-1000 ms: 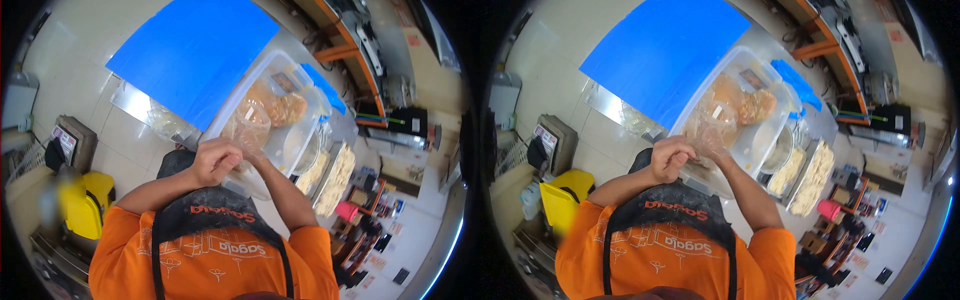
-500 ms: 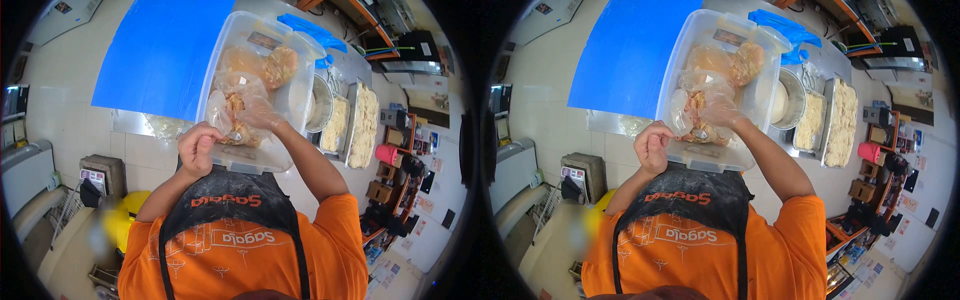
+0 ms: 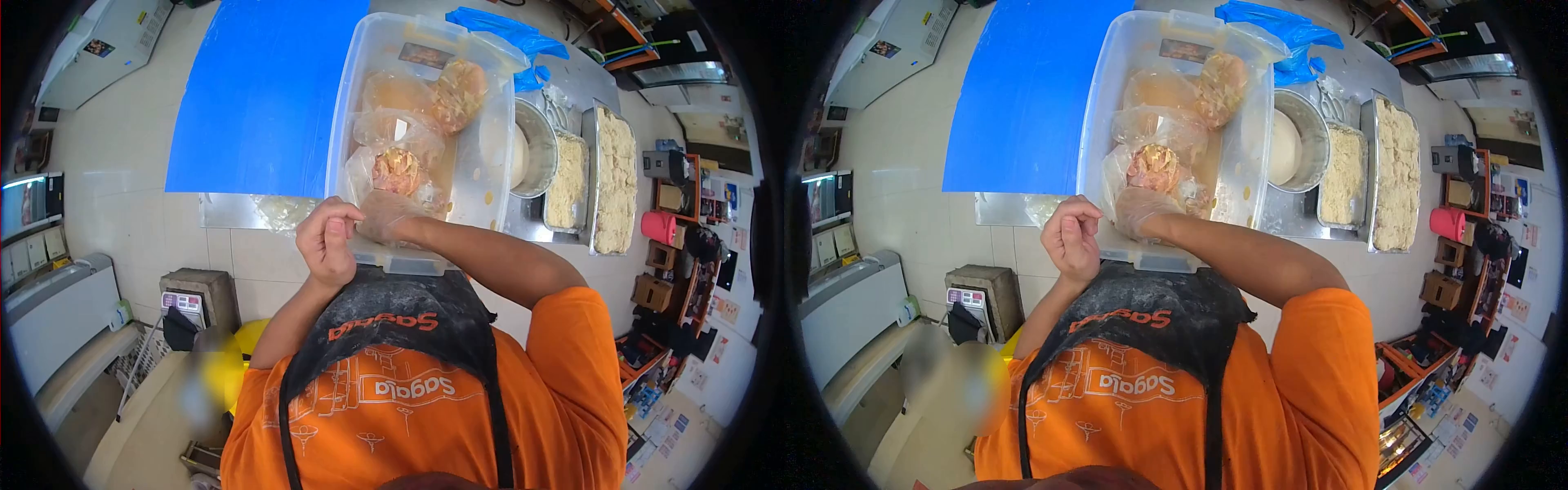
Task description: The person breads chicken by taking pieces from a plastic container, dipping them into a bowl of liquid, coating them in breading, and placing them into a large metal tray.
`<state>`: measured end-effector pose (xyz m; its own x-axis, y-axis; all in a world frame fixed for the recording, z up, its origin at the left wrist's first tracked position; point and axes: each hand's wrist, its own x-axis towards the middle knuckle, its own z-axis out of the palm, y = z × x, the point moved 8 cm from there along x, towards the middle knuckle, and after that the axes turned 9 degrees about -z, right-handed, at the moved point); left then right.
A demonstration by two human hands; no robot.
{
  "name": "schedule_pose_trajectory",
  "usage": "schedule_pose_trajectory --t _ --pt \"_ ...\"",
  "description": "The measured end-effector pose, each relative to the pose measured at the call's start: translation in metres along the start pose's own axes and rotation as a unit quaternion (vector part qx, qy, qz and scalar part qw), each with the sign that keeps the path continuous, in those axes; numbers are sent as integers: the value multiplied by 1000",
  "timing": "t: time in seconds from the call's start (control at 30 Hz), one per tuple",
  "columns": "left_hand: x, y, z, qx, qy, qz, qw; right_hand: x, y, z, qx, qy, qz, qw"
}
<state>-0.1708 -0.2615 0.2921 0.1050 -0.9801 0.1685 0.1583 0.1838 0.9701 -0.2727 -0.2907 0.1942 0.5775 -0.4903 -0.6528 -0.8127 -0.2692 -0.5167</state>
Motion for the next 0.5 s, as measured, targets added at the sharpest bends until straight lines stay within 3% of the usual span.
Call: schedule_pose_trajectory --t 0.03,0.13,0.23,0.33,0.43,0.5 --pt "1 -1 0 -3 -3 1 1000 -2 0 -4 7 -1 13 1000" --pt "-3 -3 -3 -8 0 -5 1000 -15 7 -29 -40 85 -89 992" --pt "-2 -4 -4 0 -6 -11 1000 -54 22 -61 121 33 -62 990" --pt "0 -3 -2 3 -7 -10 1000 -65 71 -55 398 123 -57 907" --pt "1 -5 -3 -2 3 -5 1000 -86 75 -70 523 140 -73 838" --pt "1 -4 -3 3 3 1 1000 -98 80 -79 517 154 -51 840"
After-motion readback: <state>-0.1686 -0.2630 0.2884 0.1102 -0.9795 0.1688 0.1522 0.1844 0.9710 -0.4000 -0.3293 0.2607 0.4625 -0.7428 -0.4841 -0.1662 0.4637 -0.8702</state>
